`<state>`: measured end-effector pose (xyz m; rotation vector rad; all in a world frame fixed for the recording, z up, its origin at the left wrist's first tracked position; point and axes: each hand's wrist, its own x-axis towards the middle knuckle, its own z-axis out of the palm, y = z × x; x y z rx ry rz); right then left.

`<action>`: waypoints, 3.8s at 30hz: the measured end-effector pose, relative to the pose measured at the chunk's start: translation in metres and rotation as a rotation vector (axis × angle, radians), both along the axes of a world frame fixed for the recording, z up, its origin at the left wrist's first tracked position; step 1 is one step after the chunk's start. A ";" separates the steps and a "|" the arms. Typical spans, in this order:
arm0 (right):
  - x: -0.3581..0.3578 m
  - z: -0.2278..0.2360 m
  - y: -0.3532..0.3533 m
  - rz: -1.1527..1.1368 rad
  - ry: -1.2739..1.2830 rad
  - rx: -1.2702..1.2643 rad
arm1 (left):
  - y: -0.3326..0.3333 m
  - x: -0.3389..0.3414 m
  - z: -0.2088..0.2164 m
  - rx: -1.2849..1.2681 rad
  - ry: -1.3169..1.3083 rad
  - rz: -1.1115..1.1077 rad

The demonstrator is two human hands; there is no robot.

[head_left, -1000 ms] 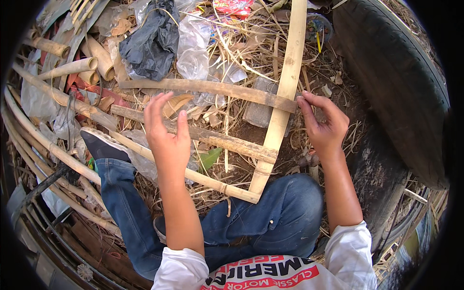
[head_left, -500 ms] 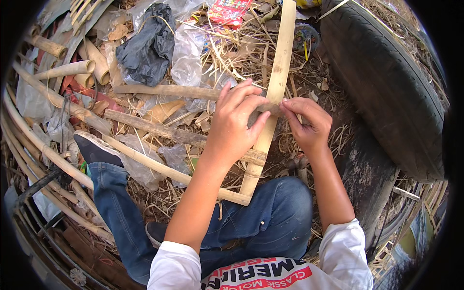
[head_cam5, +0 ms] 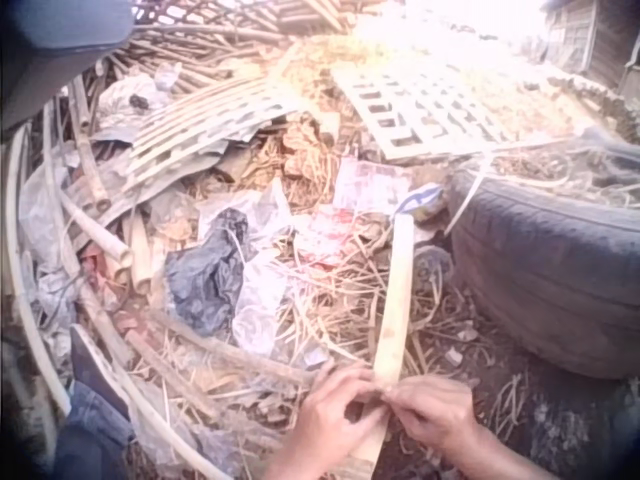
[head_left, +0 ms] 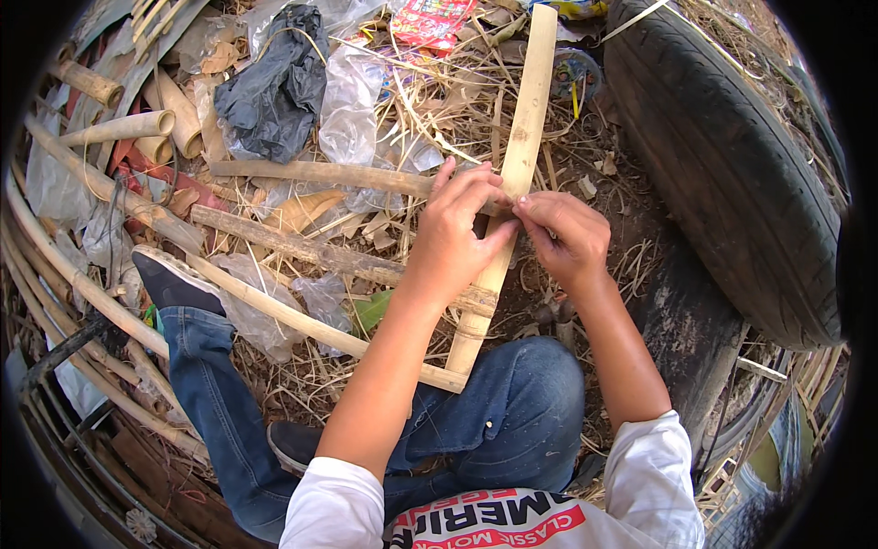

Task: The person shaves a piece of wood using a machete and then hammers a small nail into the wood structure while sitting on the ground.

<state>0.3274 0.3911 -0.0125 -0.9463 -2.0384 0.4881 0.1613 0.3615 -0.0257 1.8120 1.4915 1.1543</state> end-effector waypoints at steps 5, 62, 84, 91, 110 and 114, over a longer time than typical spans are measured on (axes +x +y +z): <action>-0.002 -0.007 -0.002 -0.036 0.038 -0.008 | 0.005 -0.008 -0.002 -0.034 0.003 -0.033; 0.007 0.006 -0.001 0.135 -0.110 -0.049 | 0.006 0.005 -0.009 0.029 0.091 0.075; 0.089 0.024 -0.138 -0.508 -0.133 -0.845 | 0.009 0.003 -0.014 -0.120 0.065 0.050; 0.146 -0.002 -0.225 -0.419 -0.227 -1.179 | 0.014 0.002 -0.012 -0.192 0.089 0.021; 0.127 0.052 -0.208 -0.496 0.043 -1.423 | 0.011 0.001 -0.010 -0.138 0.123 -0.006; 0.094 0.107 -0.170 -0.431 0.357 -1.610 | 0.011 0.002 -0.008 -0.127 0.132 -0.009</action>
